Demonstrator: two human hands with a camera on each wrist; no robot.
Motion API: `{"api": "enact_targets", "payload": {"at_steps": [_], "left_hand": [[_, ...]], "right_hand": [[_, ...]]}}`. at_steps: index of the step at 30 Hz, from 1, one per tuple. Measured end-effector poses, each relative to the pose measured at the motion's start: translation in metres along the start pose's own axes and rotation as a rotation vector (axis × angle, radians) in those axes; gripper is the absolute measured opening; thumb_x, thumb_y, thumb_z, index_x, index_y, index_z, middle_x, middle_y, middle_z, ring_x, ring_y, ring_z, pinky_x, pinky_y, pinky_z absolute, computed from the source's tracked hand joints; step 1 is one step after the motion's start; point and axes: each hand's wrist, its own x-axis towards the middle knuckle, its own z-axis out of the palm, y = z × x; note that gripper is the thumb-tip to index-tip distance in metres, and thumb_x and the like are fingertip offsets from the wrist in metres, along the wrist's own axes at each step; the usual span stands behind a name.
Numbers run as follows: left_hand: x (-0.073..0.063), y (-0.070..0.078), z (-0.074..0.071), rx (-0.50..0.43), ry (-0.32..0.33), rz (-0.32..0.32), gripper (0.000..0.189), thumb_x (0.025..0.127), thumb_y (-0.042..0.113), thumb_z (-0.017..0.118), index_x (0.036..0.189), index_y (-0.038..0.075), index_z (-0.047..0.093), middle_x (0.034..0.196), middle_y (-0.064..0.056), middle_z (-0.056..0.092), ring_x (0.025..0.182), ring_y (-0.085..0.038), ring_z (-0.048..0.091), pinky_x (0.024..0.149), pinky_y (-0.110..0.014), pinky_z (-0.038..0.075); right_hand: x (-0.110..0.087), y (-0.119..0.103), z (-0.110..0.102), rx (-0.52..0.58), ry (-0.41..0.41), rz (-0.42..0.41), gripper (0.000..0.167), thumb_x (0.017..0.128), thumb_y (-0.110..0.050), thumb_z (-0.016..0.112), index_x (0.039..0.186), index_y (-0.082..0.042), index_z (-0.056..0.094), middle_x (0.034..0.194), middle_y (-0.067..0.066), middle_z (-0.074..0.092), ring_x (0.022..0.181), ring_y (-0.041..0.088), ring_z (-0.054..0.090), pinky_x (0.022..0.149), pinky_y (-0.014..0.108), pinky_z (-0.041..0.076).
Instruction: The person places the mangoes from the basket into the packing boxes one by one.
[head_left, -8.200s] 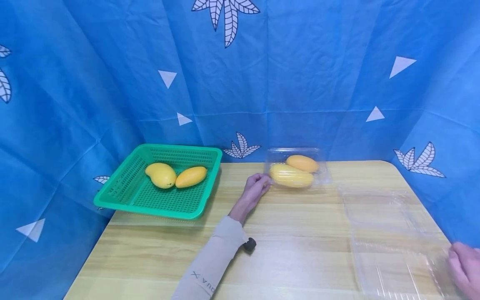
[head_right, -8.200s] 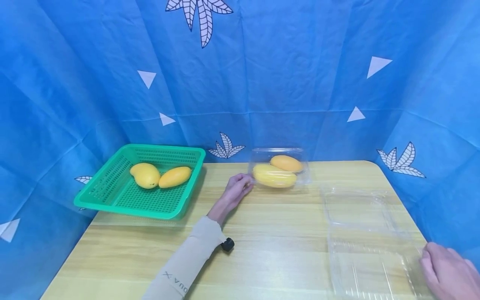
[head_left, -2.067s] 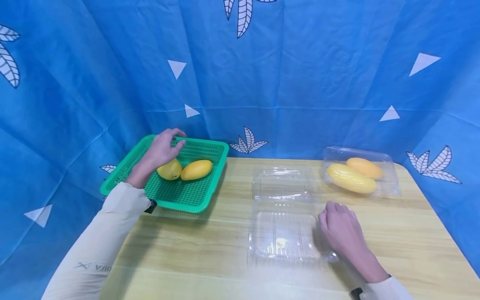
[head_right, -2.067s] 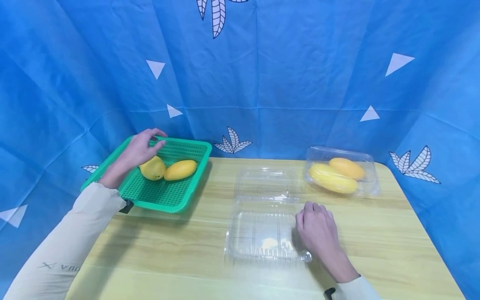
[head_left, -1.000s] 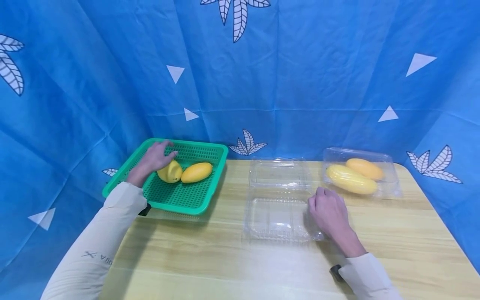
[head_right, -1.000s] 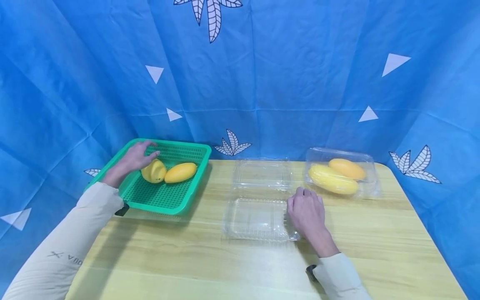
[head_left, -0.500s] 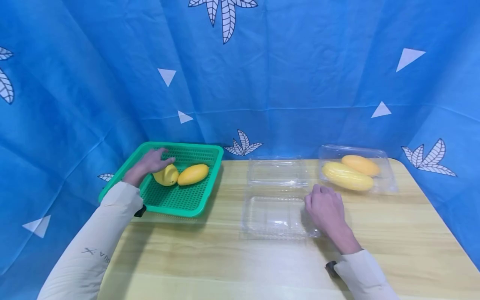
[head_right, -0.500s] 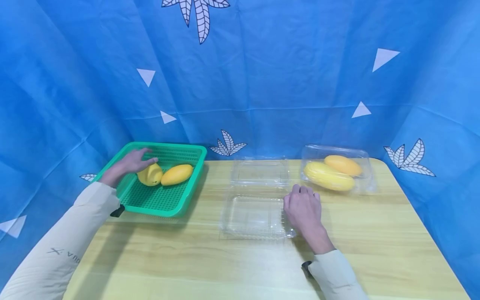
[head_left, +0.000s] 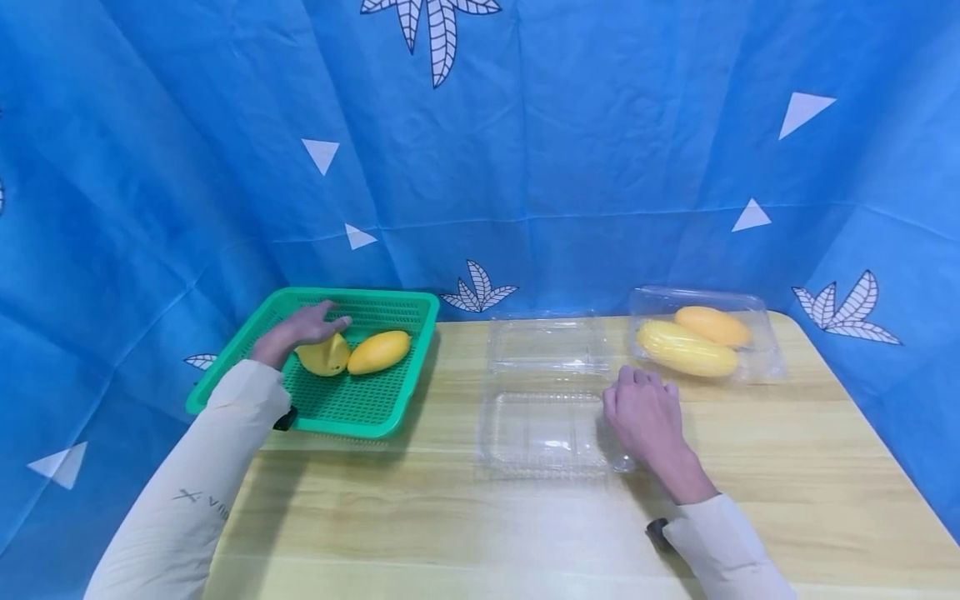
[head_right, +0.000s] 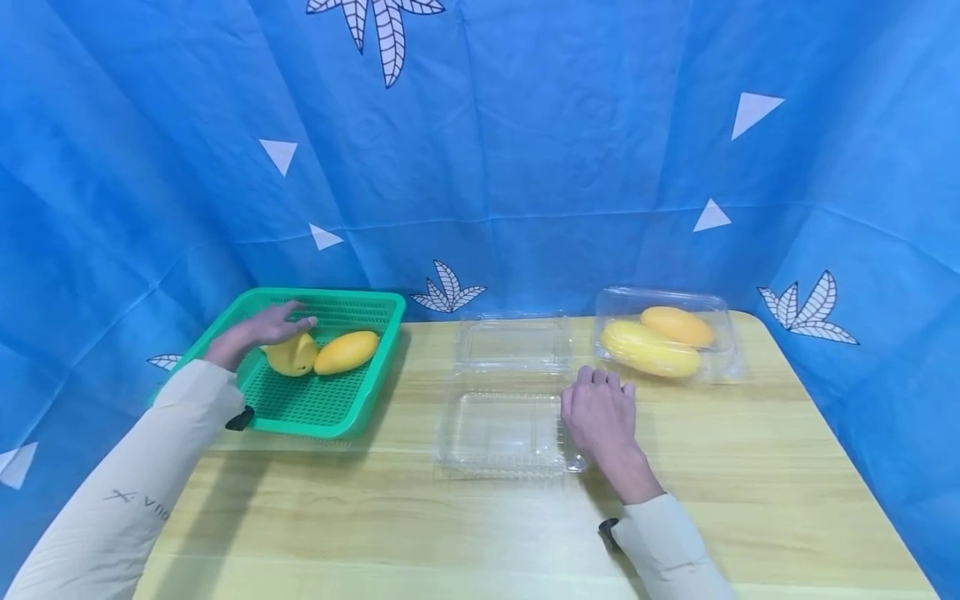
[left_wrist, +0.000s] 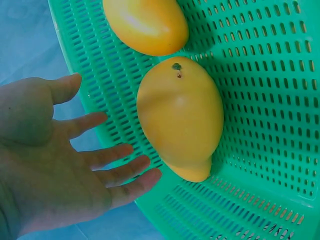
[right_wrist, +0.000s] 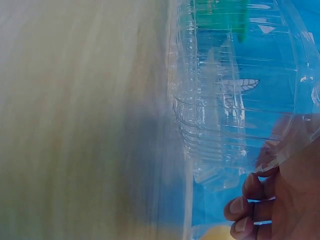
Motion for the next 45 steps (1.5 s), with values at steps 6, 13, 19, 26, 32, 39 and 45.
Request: {"api": "enact_targets", "payload": {"at_steps": [6,13,19,26,32,39,45], "left_hand": [[0.001,-0.008,0.003,-0.014,-0.053,-0.036,0.07,0.112,0.038,0.035,0.155,-0.014,0.017,0.155,-0.045,0.017,0.142,-0.062,0.018,0.114,-0.071,0.023],[0.002,-0.009,0.001,-0.043,-0.057,-0.016,0.071,0.112,0.04,0.036,0.154,-0.015,0.018,0.156,-0.044,0.016,0.143,-0.062,0.016,0.115,-0.072,0.021],[0.006,-0.008,0.002,-0.034,-0.097,-0.057,0.07,0.111,0.036,0.038,0.155,-0.014,0.016,0.158,-0.042,0.012,0.145,-0.06,0.013,0.116,-0.07,0.019],[0.012,-0.006,-0.002,-0.187,-0.201,-0.199,0.085,0.109,0.035,0.045,0.158,-0.008,-0.009,0.163,-0.035,-0.008,0.149,-0.056,0.002,0.119,-0.067,0.018],[0.012,-0.002,-0.001,-0.237,-0.205,-0.299,0.091,0.106,0.037,0.05,0.16,-0.002,-0.012,0.165,-0.032,-0.009,0.148,-0.054,0.015,0.111,-0.063,0.038],[0.007,0.0,0.008,-0.22,-0.213,-0.339,0.086,0.102,0.033,0.061,0.158,-0.009,0.011,0.159,-0.037,0.013,0.141,-0.054,0.03,0.104,-0.059,0.048],[0.008,-0.001,0.011,-0.216,-0.232,-0.311,0.089,0.101,0.033,0.065,0.155,-0.014,0.012,0.156,-0.038,0.016,0.14,-0.052,0.032,0.104,-0.056,0.049]], "right_hand": [[0.002,-0.002,0.002,0.003,-0.023,0.001,0.026,0.104,-0.02,0.043,0.081,-0.009,0.046,0.073,0.007,0.046,0.07,0.026,0.045,0.065,0.039,0.034],[0.003,0.001,0.0,0.006,-0.06,0.014,0.026,0.106,-0.023,0.04,0.087,-0.008,0.048,0.078,0.007,0.049,0.075,0.028,0.048,0.066,0.039,0.036],[0.0,0.002,-0.006,0.048,-0.072,0.013,0.03,0.108,-0.027,0.039,0.095,-0.005,0.055,0.089,0.012,0.059,0.091,0.035,0.057,0.072,0.044,0.039],[-0.01,-0.003,-0.022,0.053,-0.112,0.046,0.031,0.106,-0.031,0.042,0.096,-0.005,0.054,0.091,0.014,0.057,0.087,0.033,0.053,0.069,0.043,0.036],[-0.017,-0.01,-0.028,0.012,-0.105,0.006,0.025,0.104,-0.024,0.043,0.089,-0.006,0.048,0.083,0.01,0.05,0.079,0.031,0.047,0.066,0.042,0.035],[-0.023,-0.011,-0.022,-0.044,-0.084,-0.052,0.026,0.104,-0.021,0.042,0.082,-0.008,0.043,0.075,0.007,0.042,0.071,0.026,0.041,0.062,0.038,0.033],[-0.024,-0.009,-0.018,-0.07,-0.033,-0.09,0.026,0.103,-0.017,0.045,0.079,-0.007,0.043,0.073,0.008,0.043,0.068,0.027,0.041,0.06,0.038,0.035]]}}
